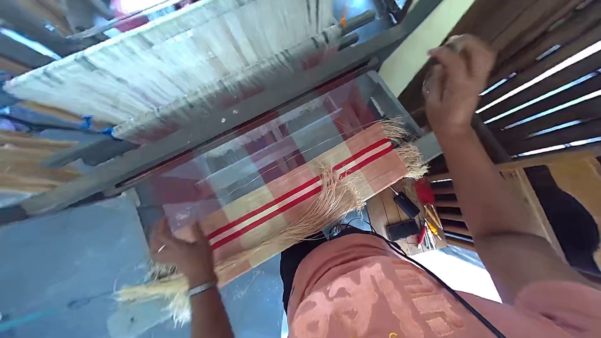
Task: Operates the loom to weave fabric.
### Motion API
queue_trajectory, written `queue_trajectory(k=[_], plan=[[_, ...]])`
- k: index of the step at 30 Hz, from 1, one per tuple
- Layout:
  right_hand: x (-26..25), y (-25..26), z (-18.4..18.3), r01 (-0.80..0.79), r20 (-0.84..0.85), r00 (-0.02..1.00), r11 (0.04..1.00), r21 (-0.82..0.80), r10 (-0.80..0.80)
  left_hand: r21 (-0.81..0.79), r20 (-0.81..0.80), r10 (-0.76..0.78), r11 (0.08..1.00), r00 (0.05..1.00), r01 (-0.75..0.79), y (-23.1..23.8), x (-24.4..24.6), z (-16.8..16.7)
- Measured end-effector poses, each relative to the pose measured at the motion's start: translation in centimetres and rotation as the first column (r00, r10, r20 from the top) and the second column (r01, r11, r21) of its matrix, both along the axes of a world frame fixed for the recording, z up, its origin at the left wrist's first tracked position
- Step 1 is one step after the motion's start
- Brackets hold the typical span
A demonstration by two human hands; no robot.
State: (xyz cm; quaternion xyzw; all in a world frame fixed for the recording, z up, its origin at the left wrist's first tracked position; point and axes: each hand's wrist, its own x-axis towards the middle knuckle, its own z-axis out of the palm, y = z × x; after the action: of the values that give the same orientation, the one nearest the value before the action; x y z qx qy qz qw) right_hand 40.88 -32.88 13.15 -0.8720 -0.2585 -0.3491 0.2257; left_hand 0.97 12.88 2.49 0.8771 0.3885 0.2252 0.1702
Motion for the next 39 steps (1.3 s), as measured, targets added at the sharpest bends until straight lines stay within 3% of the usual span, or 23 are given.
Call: queue_trajectory(k=[2,4,5,7,9,10,11,12,14,15,17,21,28,39], plan=[[-3.7,4.5,3.1,-0.225,0.079,0.973,0.969,0.105,0.217,-0.070,0.200,-0.201,0.973,0.959,0.218,-6.0,2.5,0.7],[-8.4,10.0,3.7,-0.486,-0.012,0.864,0.839,0.246,0.504,-0.090,0.358,-0.331,0.918,0.873,0.385,-11.8,5.0,0.0],[-10.8,12.7,3.2,-0.588,-0.091,0.753,0.729,0.350,0.651,-0.076,0.420,-0.358,0.902,0.834,0.426,-14.2,6.2,-0.4],[-14.8,17.4,1.5,-0.700,-0.219,0.413,0.462,0.545,0.884,-0.067,0.506,-0.322,0.911,0.801,0.408,-17.0,7.6,-0.8],[-15.6,20.9,0.5,-0.724,-0.328,0.070,0.274,0.633,0.942,-0.112,0.499,-0.216,0.944,0.839,0.309,-16.7,7.0,-1.1],[-14.3,22.7,0.3,-0.724,-0.371,-0.009,0.250,0.643,0.929,-0.119,0.443,-0.191,0.956,0.876,0.269,-15.4,6.0,-1.3],[-12.2,24.5,0.1,-0.732,-0.411,0.023,0.296,0.614,0.911,-0.100,0.363,-0.191,0.965,0.912,0.242,-13.9,4.7,-1.7],[-9.4,26.2,-0.3,-0.755,-0.458,0.168,0.412,0.509,0.873,-0.081,0.280,-0.207,0.968,0.937,0.238,-12.3,3.2,-2.3],[-2.8,29.0,-1.9,-0.671,-0.552,0.578,0.735,0.098,0.601,-0.045,0.097,-0.235,0.970,0.967,0.240,-9.8,0.2,-3.8],[-0.2,29.7,-3.5,-0.568,-0.584,0.698,0.816,-0.101,0.414,-0.025,0.004,-0.245,0.969,0.969,0.245,-9.0,-1.0,-4.6],[2.8,30.1,-6.6,-0.439,-0.527,0.812,0.858,-0.266,0.251,0.020,-0.126,-0.236,0.970,0.964,0.240,-7.8,-2.4,-6.0],[0.3,28.7,-8.0,-0.372,-0.500,0.844,0.883,-0.285,0.194,0.102,-0.127,-0.174,0.977,0.977,0.187,-8.2,-3.1,-9.4],[-10.1,19.9,-10.4,-0.332,-0.440,0.880,0.896,-0.296,0.181,0.228,-0.053,-0.092,0.968,0.994,0.102,-9.0,-2.6,-12.5],[-8.9,21.7,-9.4,-0.344,-0.536,0.833,0.888,-0.306,0.138,0.272,-0.068,-0.134,0.951,0.989,0.148,-8.7,-2.6,-12.0]])
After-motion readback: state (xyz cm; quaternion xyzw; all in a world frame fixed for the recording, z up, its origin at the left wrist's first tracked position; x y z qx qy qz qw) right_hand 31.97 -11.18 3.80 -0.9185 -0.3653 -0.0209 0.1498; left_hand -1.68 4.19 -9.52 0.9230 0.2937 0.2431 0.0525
